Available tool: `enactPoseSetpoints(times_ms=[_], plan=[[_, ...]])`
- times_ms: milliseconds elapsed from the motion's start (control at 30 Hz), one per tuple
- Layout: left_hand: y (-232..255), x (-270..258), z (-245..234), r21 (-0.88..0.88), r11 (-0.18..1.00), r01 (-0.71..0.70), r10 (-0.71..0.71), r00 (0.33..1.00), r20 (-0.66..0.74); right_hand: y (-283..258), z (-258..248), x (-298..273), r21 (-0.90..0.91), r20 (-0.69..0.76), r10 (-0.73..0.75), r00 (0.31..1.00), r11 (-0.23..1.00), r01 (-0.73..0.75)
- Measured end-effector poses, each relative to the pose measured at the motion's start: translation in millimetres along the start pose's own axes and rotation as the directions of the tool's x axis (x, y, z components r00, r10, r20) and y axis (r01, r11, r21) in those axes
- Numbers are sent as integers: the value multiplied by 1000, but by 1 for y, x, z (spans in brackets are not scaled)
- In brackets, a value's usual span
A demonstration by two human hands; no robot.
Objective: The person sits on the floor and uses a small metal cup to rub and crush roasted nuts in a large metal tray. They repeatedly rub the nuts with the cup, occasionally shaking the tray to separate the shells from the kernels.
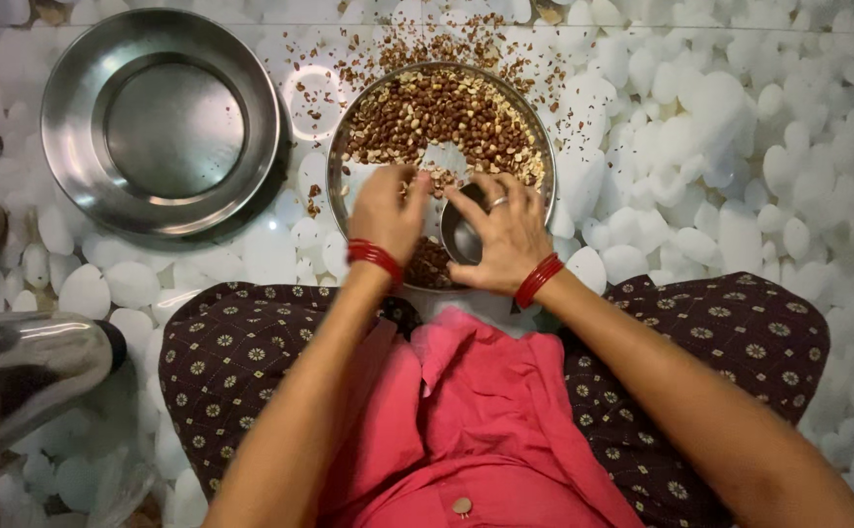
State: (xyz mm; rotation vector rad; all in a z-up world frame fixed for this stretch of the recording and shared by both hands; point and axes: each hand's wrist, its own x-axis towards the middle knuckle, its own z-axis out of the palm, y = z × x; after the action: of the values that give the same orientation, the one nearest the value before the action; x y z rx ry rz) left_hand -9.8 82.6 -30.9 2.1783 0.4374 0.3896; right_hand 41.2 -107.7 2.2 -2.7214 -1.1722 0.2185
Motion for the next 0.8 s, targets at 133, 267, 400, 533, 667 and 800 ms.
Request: enactPoseSetpoints(times_ms=[133, 267, 400, 533, 667, 800], plan=[[32, -4, 45, 28, 992, -123, 119, 987, 112, -6, 14, -1, -23, -85, -51, 995, 999, 49], [30, 2, 47, -61, 987, -147, 154, 977, 145, -4, 24, 4, -91, -155, -61, 986, 995, 47], [27, 10, 29, -19, 975, -221, 222, 967, 123, -11, 29, 11, -69, -249, -90, 964, 995, 76], [37, 6, 34, -12, 977, -214, 214, 977, -6, -16, 35, 12, -52, -303, -86, 949, 996, 74], [35, 10, 38, -6, 982, -186, 185, 980, -77, -11, 33, 20, -49, -252, -107, 962, 994, 98], [29, 41, 45, 98, 995, -18, 17, 1000, 5, 1, 21, 44, 23, -108, -120, 987, 992, 124]])
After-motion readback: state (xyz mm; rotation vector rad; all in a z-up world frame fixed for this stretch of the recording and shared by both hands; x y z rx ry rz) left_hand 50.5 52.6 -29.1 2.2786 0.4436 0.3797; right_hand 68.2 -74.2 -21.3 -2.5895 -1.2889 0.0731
